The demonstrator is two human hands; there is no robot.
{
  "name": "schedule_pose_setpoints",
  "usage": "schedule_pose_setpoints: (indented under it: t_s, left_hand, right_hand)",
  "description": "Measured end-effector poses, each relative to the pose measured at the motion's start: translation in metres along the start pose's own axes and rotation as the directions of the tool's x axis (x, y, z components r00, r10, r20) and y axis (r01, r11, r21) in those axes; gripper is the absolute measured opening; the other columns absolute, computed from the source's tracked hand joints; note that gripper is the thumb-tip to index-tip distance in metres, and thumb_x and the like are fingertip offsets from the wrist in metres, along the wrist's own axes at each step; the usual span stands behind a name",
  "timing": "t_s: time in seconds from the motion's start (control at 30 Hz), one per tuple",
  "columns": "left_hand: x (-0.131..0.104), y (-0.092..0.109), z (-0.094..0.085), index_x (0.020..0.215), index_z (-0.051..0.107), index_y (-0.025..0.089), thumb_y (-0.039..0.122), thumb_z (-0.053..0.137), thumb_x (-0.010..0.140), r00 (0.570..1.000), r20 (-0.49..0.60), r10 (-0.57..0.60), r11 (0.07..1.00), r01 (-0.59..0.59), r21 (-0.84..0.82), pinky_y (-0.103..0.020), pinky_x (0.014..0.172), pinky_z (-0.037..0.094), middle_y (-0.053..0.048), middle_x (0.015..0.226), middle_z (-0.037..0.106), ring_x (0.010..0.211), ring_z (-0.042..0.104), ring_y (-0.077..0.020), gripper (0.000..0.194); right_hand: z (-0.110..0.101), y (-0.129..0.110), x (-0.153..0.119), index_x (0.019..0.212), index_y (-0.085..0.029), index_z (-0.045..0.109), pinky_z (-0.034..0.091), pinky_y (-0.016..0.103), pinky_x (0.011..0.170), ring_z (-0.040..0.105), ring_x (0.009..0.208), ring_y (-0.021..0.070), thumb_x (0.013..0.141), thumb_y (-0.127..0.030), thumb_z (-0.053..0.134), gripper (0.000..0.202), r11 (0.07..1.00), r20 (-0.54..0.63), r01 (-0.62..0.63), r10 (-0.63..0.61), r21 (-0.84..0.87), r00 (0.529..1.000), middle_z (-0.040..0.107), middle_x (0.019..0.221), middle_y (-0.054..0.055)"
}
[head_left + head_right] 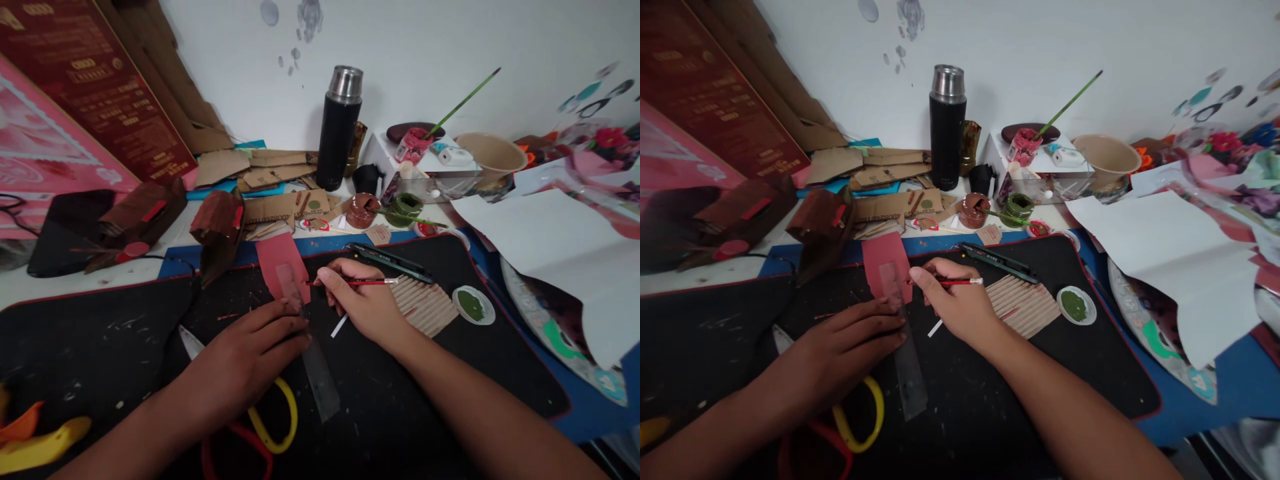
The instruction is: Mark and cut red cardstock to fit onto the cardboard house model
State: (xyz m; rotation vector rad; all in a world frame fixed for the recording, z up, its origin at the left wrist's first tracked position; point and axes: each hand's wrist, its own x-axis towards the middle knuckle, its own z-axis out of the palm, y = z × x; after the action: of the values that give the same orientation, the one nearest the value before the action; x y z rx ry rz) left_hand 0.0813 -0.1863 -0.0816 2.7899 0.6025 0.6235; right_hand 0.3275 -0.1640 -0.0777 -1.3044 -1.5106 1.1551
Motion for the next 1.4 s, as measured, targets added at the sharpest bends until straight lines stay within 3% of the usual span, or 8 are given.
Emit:
schedule_pose_setpoints:
  t_s: [0.4, 0.6, 0.8, 1.03, 1.4]
  left_hand:
    - [0.0031, -0.0008, 0.0009, 0.127, 0.072, 0.015, 0.006, 0.058, 0.103, 0.999, -0.034, -0.007, 1.0, 0.006, -0.026, -0.046, 0.114, 0.059, -0.01, 0.127, 0.078, 0.13, 0.069, -0.0282, 0.029]
    - [0.0016, -0.0016, 0.0042, 0.128, 0.071, 0.015, 0.006, 0.059, 0.102, 0.999, -0.045, -0.01, 1.0, 0.008, -0.028, -0.046, 0.116, 0.057, -0.01, 0.128, 0.078, 0.132, 0.067, -0.0275, 0.03]
    - [0.0032, -0.0016, 0.0035, 0.125, 0.072, 0.015, 0.007, 0.058, 0.103, 0.998, -0.055, 0.001, 1.0, -0.003, -0.023, -0.045, 0.114, 0.059, -0.009, 0.126, 0.078, 0.13, 0.068, -0.0277, 0.027]
    - [0.003, -0.0017, 0.0042, 0.126, 0.072, 0.016, 0.006, 0.056, 0.103, 0.998, -0.062, 0.0, 1.0, -0.001, -0.016, -0.045, 0.114, 0.059, -0.009, 0.126, 0.078, 0.128, 0.068, -0.0272, 0.029]
    - [0.0034, -0.0024, 0.0044, 0.126, 0.071, 0.016, 0.007, 0.059, 0.103, 0.999, -0.048, -0.013, 1.0, 0.012, -0.027, -0.045, 0.113, 0.059, -0.009, 0.127, 0.077, 0.13, 0.067, -0.0274, 0.028]
  right_hand:
    - [0.0012, -0.0003, 0.0004, 0.083, -0.021, 0.07, 0.042, 0.024, 0.047, 0.055, 0.049, 0.0097, 0.104, -0.052, 0.063, 0.037, 0.997, -0.001, -0.018, 0.018, 0.077, 1.0, 0.063, 0.063, -0.003]
    - [0.0037, 0.0013, -0.0001, 0.095, -0.02, 0.075, 0.047, 0.024, 0.049, 0.062, 0.052, 0.01, 0.104, -0.053, 0.065, 0.036, 0.987, -0.008, 0.012, -0.01, 0.159, 1.0, 0.074, 0.077, 0.001]
    - [0.0046, 0.0028, -0.0007, 0.1, -0.019, 0.077, 0.051, 0.025, 0.056, 0.066, 0.057, 0.0105, 0.106, -0.048, 0.064, 0.033, 0.993, 0.001, 0.038, -0.038, 0.11, 0.999, 0.079, 0.088, 0.003]
    - [0.0035, -0.0008, -0.0015, 0.097, -0.021, 0.078, 0.051, 0.025, 0.06, 0.066, 0.059, 0.0107, 0.106, -0.043, 0.062, 0.029, 0.999, 0.035, 0.047, -0.046, -0.022, 0.998, 0.078, 0.084, 0.001]
    - [0.0036, -0.001, -0.0016, 0.097, -0.021, 0.079, 0.051, 0.025, 0.059, 0.066, 0.061, 0.0102, 0.105, -0.042, 0.063, 0.028, 0.998, 0.036, 0.056, -0.056, 0.003, 0.998, 0.079, 0.088, 0.001]
